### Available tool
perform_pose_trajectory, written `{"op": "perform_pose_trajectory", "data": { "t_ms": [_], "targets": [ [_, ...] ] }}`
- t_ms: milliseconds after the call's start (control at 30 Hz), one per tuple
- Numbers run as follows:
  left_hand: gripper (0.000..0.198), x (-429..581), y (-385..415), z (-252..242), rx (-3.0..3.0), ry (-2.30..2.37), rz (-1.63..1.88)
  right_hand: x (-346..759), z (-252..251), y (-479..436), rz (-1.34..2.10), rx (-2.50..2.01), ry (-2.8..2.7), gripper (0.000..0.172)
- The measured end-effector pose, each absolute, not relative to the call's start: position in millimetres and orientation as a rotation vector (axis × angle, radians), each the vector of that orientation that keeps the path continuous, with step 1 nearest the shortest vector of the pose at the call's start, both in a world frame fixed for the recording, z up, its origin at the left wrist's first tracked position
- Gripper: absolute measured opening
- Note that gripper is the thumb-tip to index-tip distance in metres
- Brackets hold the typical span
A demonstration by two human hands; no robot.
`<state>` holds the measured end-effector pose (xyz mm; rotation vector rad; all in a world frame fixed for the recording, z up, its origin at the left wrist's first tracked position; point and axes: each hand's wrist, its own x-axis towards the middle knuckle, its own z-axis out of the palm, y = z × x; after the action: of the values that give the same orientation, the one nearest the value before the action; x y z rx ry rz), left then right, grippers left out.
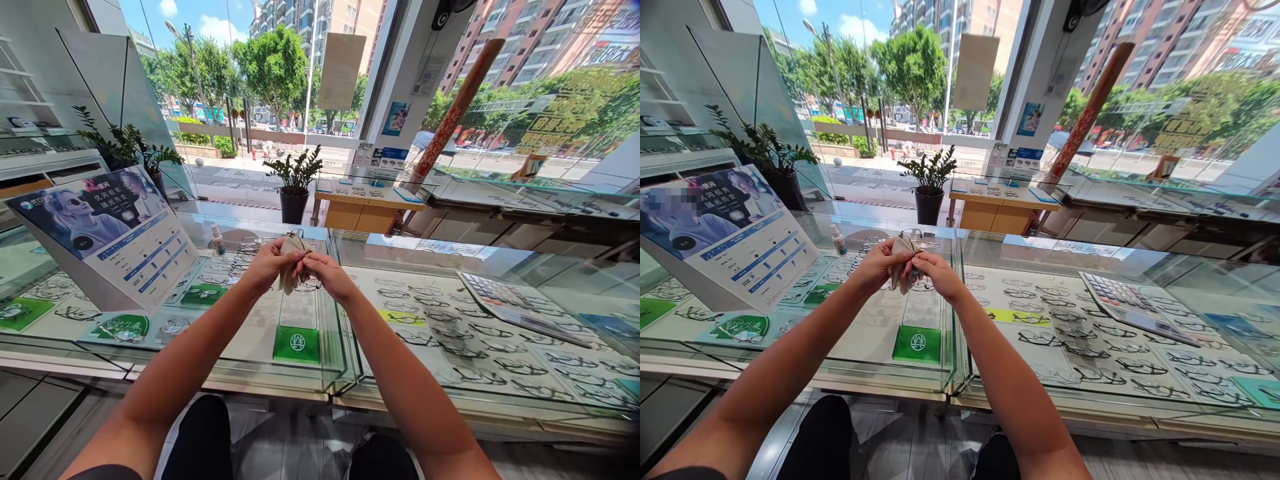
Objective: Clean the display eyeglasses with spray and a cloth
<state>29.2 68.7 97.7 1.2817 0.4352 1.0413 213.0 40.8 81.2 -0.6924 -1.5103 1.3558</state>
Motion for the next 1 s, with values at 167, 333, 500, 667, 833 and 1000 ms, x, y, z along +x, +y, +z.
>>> {"op": "perform_pose_trajectory", "data": {
  "t_ms": [167, 333, 500, 667, 833, 1000],
  "targets": [
    [0.053, 31.7, 67.6, 95.0, 1.296, 0.482, 1.094, 211.7, 82.4, 39.3, 1.384, -0.661, -1.562, 0.044],
    [0.058, 31.4, 66.9, 96.8, 1.335, 0.472, 1.149, 213.7, 84.4, 38.5, 1.36, -0.661, -1.599, 0.042],
    [0.06, 18.9, 73.9, 103.8, 1.415, 0.372, 0.977, 217.8, 86.7, 37.9, 1.36, -0.69, -1.574, 0.037],
    [0.044, 8.3, 76.9, 106.8, 1.395, 0.289, 0.895, 221.1, 89.3, 37.3, 1.417, -0.667, -1.481, 0.035],
    [0.038, 12.6, 74.2, 105.4, 1.416, 0.301, 0.926, 219.0, 88.5, 38.4, 1.463, -0.639, -1.414, 0.037],
    [0.043, 21.0, 71.9, 101.9, 1.43, 0.371, 1.038, 212.4, 82.5, 39.1, 1.524, -0.621, -1.39, 0.041]
  ]
}}
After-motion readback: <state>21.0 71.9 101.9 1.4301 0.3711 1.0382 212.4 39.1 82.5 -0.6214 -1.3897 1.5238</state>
